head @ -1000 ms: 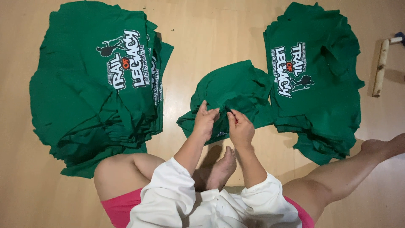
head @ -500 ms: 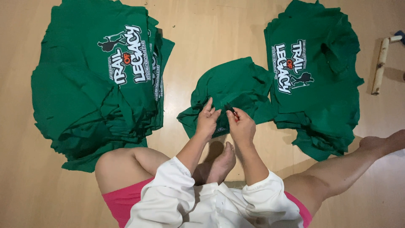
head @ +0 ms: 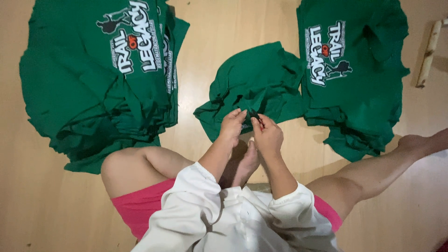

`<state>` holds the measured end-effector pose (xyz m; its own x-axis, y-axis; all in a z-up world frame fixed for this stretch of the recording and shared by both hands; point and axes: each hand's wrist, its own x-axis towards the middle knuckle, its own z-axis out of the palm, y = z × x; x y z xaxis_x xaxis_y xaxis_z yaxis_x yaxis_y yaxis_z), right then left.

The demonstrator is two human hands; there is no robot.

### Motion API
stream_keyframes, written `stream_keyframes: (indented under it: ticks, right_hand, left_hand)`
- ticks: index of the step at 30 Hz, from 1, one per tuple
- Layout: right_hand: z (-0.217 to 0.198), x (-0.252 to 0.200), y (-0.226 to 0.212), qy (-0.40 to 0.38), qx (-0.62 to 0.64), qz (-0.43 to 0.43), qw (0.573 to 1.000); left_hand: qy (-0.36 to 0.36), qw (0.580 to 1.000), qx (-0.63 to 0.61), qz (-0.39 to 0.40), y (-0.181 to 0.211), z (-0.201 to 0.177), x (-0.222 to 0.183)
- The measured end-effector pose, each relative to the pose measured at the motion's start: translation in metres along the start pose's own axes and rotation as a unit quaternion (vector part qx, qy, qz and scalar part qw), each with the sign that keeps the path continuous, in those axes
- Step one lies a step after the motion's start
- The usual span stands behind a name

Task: Trimming loose threads from green t-shirts using a small cutting tool as part of quality control.

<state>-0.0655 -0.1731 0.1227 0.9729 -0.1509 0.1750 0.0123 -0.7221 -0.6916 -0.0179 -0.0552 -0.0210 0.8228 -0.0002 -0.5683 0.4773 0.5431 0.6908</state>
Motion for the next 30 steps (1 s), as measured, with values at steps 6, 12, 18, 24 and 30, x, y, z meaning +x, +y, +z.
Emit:
stream_keyframes:
  ticks: [6,12,18,24,30]
  right_hand:
    - [0.006,-0.012,0.013,0.033,-0.027,-0.050,0.998]
    - [0.009,-0.015,0.021,0.058,-0.065,-0.069,0.994]
    - [0.011,-0.018,0.027,0.065,-0.061,-0.078,0.993]
    - [0.018,-0.015,0.038,0.063,-0.052,-0.072,0.994]
    - [0.010,-0.011,0.027,0.063,-0.007,-0.059,0.996]
  left_hand:
    - [0.003,0.999,-0.005,0.036,0.006,0.011,-0.028]
    - [0.010,0.998,-0.025,0.050,0.025,0.022,-0.054]
    - [0.020,0.998,-0.041,0.045,0.015,0.017,-0.043]
    - [0.026,0.999,-0.029,0.036,0.007,0.009,-0.033]
    - [0.026,0.998,-0.026,0.052,0.017,0.012,-0.042]
